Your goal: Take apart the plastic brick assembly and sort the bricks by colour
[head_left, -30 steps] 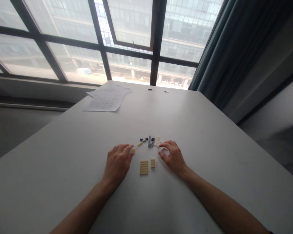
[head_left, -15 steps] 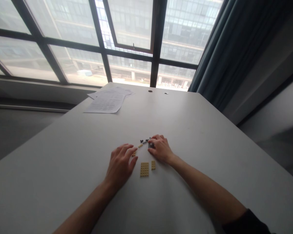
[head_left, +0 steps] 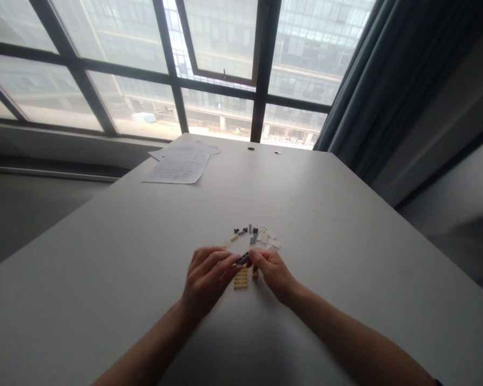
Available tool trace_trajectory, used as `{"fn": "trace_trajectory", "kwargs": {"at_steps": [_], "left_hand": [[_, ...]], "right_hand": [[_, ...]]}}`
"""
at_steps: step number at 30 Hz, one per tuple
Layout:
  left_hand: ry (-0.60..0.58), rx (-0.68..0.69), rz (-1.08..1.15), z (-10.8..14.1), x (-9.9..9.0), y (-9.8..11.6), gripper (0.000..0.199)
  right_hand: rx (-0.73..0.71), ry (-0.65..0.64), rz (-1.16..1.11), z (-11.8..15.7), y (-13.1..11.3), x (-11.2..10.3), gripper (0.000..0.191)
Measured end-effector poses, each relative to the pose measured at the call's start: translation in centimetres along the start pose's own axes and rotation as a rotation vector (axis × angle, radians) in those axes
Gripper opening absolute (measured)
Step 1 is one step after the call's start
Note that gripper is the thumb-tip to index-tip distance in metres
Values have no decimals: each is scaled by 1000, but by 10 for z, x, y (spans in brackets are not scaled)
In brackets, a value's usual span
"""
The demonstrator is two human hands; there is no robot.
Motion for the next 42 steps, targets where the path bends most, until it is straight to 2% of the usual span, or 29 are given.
{"fn": "trace_trajectory", "kwargs": {"at_steps": [4, 9, 15, 21, 25, 29, 35, 39, 42], "left_hand": [[-7, -8, 58, -2, 0, 1, 22], [3, -12, 107, -1, 0, -1, 24], [-5, -55, 146, 1, 3, -6, 14], [-21, -40, 75, 3, 4, -8, 18], [-81, 24, 61, 7, 8, -3, 22], [-170, 99, 96, 9, 15, 7, 26], [-137, 108, 74, 5, 11, 9, 26], [-137, 110, 67, 7, 11, 8, 29], [-166, 109, 89, 10, 14, 8, 30]], "right_hand": [[61, 22, -24, 3, 4, -3, 40], [41, -15, -37, 2, -2, -4, 19], [-255, 6, 285, 5, -32, -8, 18], [-380, 6, 506, 13, -47, -6, 16], [-356, -30, 567, 12, -44, -3, 18], [-328, -114, 492, 10, -43, 1, 22], [-332, -217, 499, 16, -49, -3, 32], [-330, -228, 498, 18, -47, -6, 27], [-358, -233, 505, 19, -47, -3, 33]]}}
Point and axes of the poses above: each hand's wrist, its own z-axis away from the middle knuckle, its own x-axis out of the palm, y = z × x, the point moved 10 cm from there along -z, towards the middle knuckle, and after that the axes turned 5 degrees about -x, right-handed, at the moved point
